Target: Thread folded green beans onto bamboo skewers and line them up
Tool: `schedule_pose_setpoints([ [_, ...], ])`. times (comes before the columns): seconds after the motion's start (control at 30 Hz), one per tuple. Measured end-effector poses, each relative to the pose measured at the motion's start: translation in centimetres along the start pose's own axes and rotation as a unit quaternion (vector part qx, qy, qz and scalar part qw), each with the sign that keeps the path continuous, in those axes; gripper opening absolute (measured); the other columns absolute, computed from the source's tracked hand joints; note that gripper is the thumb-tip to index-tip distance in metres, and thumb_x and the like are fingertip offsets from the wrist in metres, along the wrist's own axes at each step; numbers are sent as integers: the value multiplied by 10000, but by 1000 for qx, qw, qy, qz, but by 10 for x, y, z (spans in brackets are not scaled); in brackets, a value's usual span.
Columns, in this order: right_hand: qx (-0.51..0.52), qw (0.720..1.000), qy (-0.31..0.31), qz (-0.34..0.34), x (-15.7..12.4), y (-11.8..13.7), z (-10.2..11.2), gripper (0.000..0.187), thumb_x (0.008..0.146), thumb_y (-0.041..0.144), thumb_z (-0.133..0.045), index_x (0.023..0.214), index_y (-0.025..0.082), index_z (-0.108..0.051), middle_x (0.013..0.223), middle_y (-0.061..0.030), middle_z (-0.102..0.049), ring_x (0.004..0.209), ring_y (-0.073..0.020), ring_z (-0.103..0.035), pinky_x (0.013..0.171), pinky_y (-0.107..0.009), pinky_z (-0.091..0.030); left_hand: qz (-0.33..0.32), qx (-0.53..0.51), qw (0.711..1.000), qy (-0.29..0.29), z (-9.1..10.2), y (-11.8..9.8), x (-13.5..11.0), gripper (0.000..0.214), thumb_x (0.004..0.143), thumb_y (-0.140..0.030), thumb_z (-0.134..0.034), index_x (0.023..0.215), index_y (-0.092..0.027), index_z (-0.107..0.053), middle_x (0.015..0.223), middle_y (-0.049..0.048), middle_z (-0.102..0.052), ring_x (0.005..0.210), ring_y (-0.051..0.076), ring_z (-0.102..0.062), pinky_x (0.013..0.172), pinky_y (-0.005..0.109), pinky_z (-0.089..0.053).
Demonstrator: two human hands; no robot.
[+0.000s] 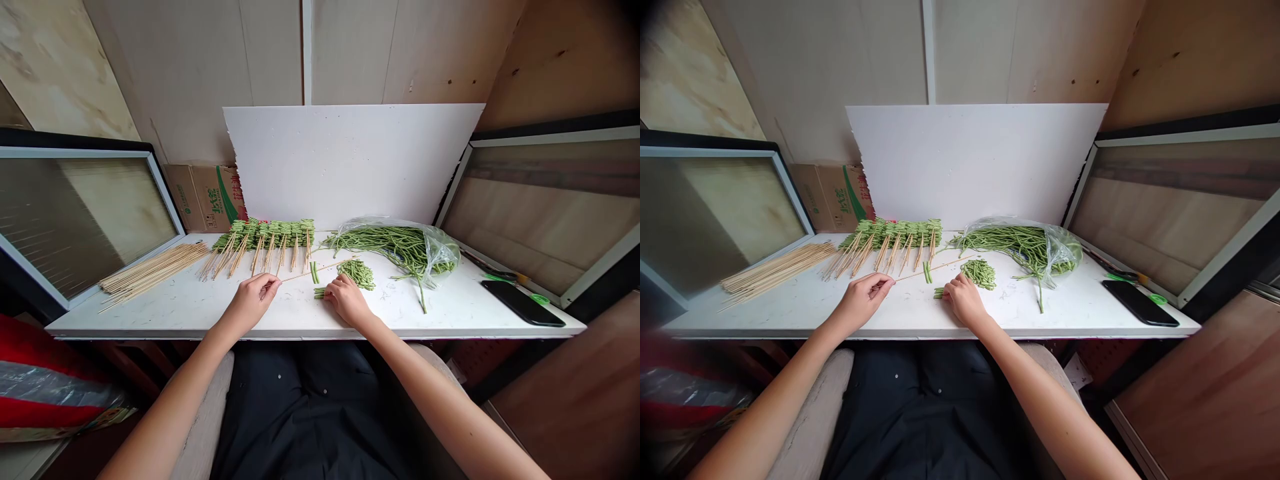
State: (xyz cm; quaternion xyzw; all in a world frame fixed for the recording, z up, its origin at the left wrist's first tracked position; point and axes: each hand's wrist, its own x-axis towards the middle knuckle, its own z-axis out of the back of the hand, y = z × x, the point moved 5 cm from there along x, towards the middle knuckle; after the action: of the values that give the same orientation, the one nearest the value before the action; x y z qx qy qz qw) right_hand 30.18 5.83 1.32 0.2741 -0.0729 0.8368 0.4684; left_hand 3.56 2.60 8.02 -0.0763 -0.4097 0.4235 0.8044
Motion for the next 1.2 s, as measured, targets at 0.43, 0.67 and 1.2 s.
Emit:
schedule_pose_setpoints([
  [0.43, 394, 900, -79, -170, 3, -51, 42, 311, 899, 518, -788, 980, 219, -814, 1057, -114, -793, 1059, -310, -674, 900, -470, -561, 11, 7, 1000, -25, 8, 4, 2, 295, 1050, -433, -550, 994, -201, -724, 876, 48, -732, 732, 164, -622, 686, 278, -460],
  [0.67, 715, 643, -112, -251, 3, -50, 54, 333, 790, 429, -928, 1037, 224, -836, 1122, -74, -822, 1170, -243, -745, 964, -301, -609, 20, -16, 1000, -18, 9, 0, 1, 282, 1038, -422, -562, 962, -200, -719, 870, 48, -734, 769, 167, -650, 691, 258, -485],
  [1.2, 735, 624, -120, -236, 7, -41, 66, 334, 765, 446, -952, 974, 215, -836, 1081, -74, -834, 1132, -217, -771, 843, -221, -627, 0, -11, 1000, -26, 10, 1, 0, 270, 1021, -401, -586, 941, -189, -732, 847, 51, -738, 750, 161, -667, 685, 239, -517],
])
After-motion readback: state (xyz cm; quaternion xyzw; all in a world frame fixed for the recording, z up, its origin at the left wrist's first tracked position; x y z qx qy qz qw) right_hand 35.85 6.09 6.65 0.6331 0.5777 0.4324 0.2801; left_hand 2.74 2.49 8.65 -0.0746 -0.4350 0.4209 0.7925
